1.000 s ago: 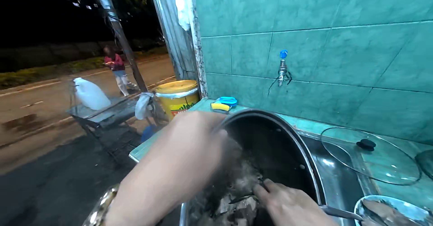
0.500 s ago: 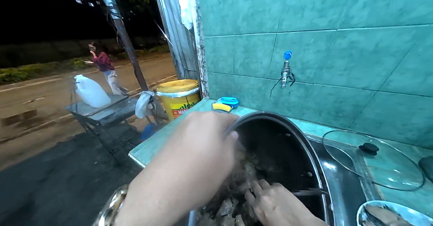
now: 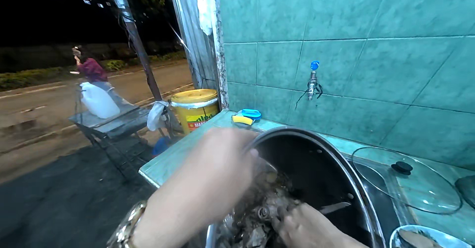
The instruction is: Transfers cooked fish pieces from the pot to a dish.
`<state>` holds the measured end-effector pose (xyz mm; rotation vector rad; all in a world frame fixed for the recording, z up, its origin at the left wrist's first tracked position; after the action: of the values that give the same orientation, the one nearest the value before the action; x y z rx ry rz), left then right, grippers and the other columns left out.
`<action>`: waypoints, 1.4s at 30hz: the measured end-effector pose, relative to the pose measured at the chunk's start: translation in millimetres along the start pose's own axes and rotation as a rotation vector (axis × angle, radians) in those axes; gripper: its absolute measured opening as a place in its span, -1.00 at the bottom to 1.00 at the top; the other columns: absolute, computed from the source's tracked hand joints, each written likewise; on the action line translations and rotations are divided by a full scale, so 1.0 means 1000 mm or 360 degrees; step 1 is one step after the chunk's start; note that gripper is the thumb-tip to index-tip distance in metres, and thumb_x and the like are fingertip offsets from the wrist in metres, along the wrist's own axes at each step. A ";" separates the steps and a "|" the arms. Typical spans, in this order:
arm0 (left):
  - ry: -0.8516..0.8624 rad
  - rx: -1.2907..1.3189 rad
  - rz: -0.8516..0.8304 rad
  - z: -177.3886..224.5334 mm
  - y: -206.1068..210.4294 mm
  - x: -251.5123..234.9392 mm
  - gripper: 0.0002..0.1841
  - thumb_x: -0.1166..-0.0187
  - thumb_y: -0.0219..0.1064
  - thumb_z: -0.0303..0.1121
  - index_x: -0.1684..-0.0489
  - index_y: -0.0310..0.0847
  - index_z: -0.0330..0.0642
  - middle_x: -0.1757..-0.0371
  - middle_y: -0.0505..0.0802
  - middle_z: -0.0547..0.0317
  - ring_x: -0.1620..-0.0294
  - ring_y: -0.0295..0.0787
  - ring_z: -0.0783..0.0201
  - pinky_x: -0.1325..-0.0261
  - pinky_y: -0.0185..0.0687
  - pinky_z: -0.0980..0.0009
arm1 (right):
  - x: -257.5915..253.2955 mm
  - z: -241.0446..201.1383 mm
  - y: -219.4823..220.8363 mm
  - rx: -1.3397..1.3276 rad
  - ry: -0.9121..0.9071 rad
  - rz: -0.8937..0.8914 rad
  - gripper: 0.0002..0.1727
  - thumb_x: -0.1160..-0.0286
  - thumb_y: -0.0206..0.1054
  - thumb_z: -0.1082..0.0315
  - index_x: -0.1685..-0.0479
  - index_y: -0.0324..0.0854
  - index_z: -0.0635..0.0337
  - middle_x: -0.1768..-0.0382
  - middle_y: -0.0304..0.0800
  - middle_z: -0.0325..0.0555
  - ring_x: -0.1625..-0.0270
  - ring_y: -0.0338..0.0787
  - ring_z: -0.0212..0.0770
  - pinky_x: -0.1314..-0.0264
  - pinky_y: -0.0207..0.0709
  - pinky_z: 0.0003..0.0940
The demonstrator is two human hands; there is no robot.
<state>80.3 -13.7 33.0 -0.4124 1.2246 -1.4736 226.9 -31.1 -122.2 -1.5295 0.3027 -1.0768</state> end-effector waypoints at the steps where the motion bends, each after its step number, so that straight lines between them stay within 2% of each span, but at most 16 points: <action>1: -0.0008 0.0008 0.0000 -0.002 0.000 0.000 -0.86 -0.66 0.34 -0.29 0.03 0.84 0.16 0.43 0.81 0.49 0.50 0.67 0.54 0.46 0.59 0.48 | 0.003 0.001 -0.005 -0.0022 0.0054 -0.0135 -0.71 -0.71 0.11 0.48 -0.22 0.63 0.43 -0.08 0.74 0.39 -0.07 0.81 0.36 -0.05 0.66 0.22; 4: -0.0035 0.0040 -0.0013 -0.005 0.003 0.001 -0.85 -0.64 0.34 -0.28 0.04 0.84 0.17 0.43 0.80 0.50 0.48 0.67 0.55 0.46 0.58 0.48 | 0.007 0.006 -0.016 0.0040 0.0109 -0.0347 -0.75 -0.65 0.20 0.48 -0.18 0.63 0.36 -0.04 0.76 0.32 -0.05 0.81 0.32 -0.02 0.64 0.21; 6: 0.0018 0.0076 0.0003 -0.003 0.004 0.002 -0.83 -0.65 0.32 -0.27 0.01 0.84 0.15 0.39 0.84 0.50 0.44 0.71 0.58 0.41 0.63 0.53 | 0.005 0.005 -0.010 0.0089 0.0027 -0.0272 -0.74 -0.62 0.18 0.54 -0.18 0.65 0.36 -0.04 0.77 0.33 -0.06 0.80 0.32 -0.02 0.64 0.21; 9: 0.0134 0.0119 0.0034 0.001 0.004 0.002 -0.80 -0.70 0.26 -0.23 0.02 0.83 0.04 0.35 0.83 0.44 0.40 0.67 0.58 0.31 0.58 0.54 | 0.004 -0.001 -0.001 0.0108 -0.0087 -0.0137 -0.71 -0.64 0.13 0.57 -0.19 0.67 0.39 -0.02 0.76 0.37 -0.04 0.80 0.34 0.00 0.63 0.20; 12: 0.0081 0.0101 -0.0004 -0.005 0.007 0.000 -0.81 -0.68 0.26 -0.17 0.05 0.83 0.18 0.44 0.79 0.51 0.49 0.64 0.59 0.45 0.54 0.55 | 0.014 0.002 -0.011 0.0053 0.0012 -0.0324 -0.73 -0.65 0.18 0.47 -0.19 0.66 0.34 -0.02 0.77 0.33 -0.03 0.81 0.32 -0.01 0.64 0.22; 15: -0.0028 0.0073 -0.0092 -0.003 0.009 -0.001 -0.86 -0.66 0.34 -0.25 0.03 0.83 0.21 0.44 0.81 0.53 0.48 0.69 0.58 0.47 0.60 0.52 | 0.018 0.011 -0.017 0.0072 0.0039 -0.0351 -0.76 -0.62 0.25 0.39 -0.13 0.68 0.28 0.01 0.78 0.27 -0.01 0.81 0.29 0.02 0.61 0.20; 17: 0.0001 0.0061 -0.0086 0.000 0.010 -0.001 -0.85 -0.66 0.33 -0.26 0.03 0.83 0.20 0.43 0.81 0.54 0.47 0.69 0.59 0.46 0.61 0.52 | 0.017 0.006 -0.005 0.0078 0.0006 -0.0345 -0.72 -0.64 0.20 0.47 -0.21 0.66 0.35 -0.06 0.76 0.34 -0.07 0.79 0.33 -0.04 0.61 0.24; 20: 0.0021 0.0052 -0.0083 0.005 0.009 0.000 -0.85 -0.65 0.34 -0.25 0.01 0.84 0.19 0.40 0.81 0.53 0.45 0.68 0.59 0.42 0.61 0.53 | 0.020 -0.007 0.006 0.0075 -0.0019 -0.0403 -0.72 -0.67 0.15 0.50 -0.19 0.64 0.45 0.01 0.79 0.37 -0.06 0.80 0.35 -0.08 0.61 0.24; 25: 0.0014 0.0032 -0.0097 0.006 0.009 0.001 -0.85 -0.67 0.34 -0.26 -0.01 0.82 0.19 0.38 0.83 0.53 0.44 0.69 0.59 0.43 0.61 0.54 | 0.027 0.002 0.000 0.0012 0.0101 -0.0587 -0.69 -0.69 0.20 0.27 0.00 0.66 0.41 0.05 0.80 0.33 -0.09 0.80 0.32 -0.05 0.60 0.25; 27: 0.0028 0.0021 -0.0090 0.006 0.009 0.000 -0.85 -0.67 0.34 -0.26 -0.01 0.83 0.17 0.40 0.82 0.52 0.45 0.70 0.59 0.42 0.62 0.53 | 0.027 0.006 0.007 -0.0052 0.0075 -0.0591 -0.44 -0.68 0.21 -0.05 -0.02 0.65 0.42 0.05 0.79 0.36 -0.12 0.79 0.36 -0.08 0.57 0.31; 29: 0.0036 0.0010 -0.0075 0.007 0.009 0.000 -0.86 -0.65 0.36 -0.27 0.01 0.83 0.17 0.45 0.80 0.51 0.49 0.66 0.57 0.46 0.58 0.51 | 0.028 0.004 0.013 -0.0047 0.0062 -0.0579 -0.09 -0.54 0.17 -0.43 -0.16 0.62 0.44 -0.01 0.78 0.38 -0.17 0.78 0.37 -0.17 0.55 0.34; 30: 0.0033 -0.0007 -0.0079 0.008 0.009 0.000 -0.87 -0.64 0.37 -0.27 0.05 0.83 0.16 0.48 0.77 0.51 0.51 0.65 0.56 0.49 0.56 0.51 | 0.029 0.002 0.015 -0.0013 0.0054 -0.0556 -0.01 -0.46 0.17 -0.51 -0.17 0.60 0.45 -0.01 0.78 0.38 -0.16 0.78 0.37 -0.16 0.56 0.32; 32: 0.0001 -0.0022 -0.0121 0.010 0.010 0.000 -0.90 -0.63 0.38 -0.28 0.08 0.81 0.16 0.52 0.74 0.48 0.54 0.62 0.53 0.52 0.53 0.48 | 0.029 -0.002 0.017 0.0079 0.0012 -0.0490 -0.04 -0.44 0.21 -0.49 -0.11 0.60 0.44 0.08 0.79 0.34 -0.06 0.81 0.33 -0.06 0.60 0.26; 35: 0.0069 -0.0009 -0.0074 0.013 0.009 0.001 -0.85 -0.64 0.36 -0.26 0.00 0.83 0.18 0.44 0.79 0.52 0.48 0.66 0.58 0.45 0.59 0.52 | 0.029 -0.004 0.019 0.0153 -0.0023 -0.0453 -0.15 -0.50 0.23 -0.40 -0.01 0.63 0.42 0.14 0.79 0.31 0.01 0.82 0.30 0.02 0.61 0.22; 39: 0.0101 -0.0021 -0.0038 0.012 0.009 0.000 -0.85 -0.64 0.35 -0.25 0.01 0.84 0.18 0.45 0.79 0.52 0.49 0.65 0.58 0.44 0.58 0.52 | 0.034 0.010 0.014 -0.0077 0.0115 -0.0532 0.04 -0.37 0.14 -0.60 -0.07 0.65 0.41 0.01 0.79 0.36 -0.15 0.79 0.36 -0.11 0.58 0.34; 42: 0.0094 -0.0026 -0.0037 0.013 0.009 -0.002 -0.85 -0.64 0.35 -0.26 0.01 0.84 0.18 0.44 0.80 0.51 0.48 0.67 0.56 0.44 0.59 0.50 | 0.042 0.021 0.007 -0.0236 0.0202 -0.0551 0.05 -0.30 0.13 -0.66 -0.02 0.68 0.34 0.01 0.78 0.34 -0.17 0.77 0.36 -0.10 0.55 0.37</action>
<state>95.7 -16.5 30.6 -0.3975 1.2833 -1.5058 267.9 -49.6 -107.3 -1.6885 0.2119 -1.4537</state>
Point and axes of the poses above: each hand's wrist, its own x-axis away from the middle knuckle, its own y-axis out of the palm, z = x × y, the point moved 5 cm from there along -x, towards the middle knuckle
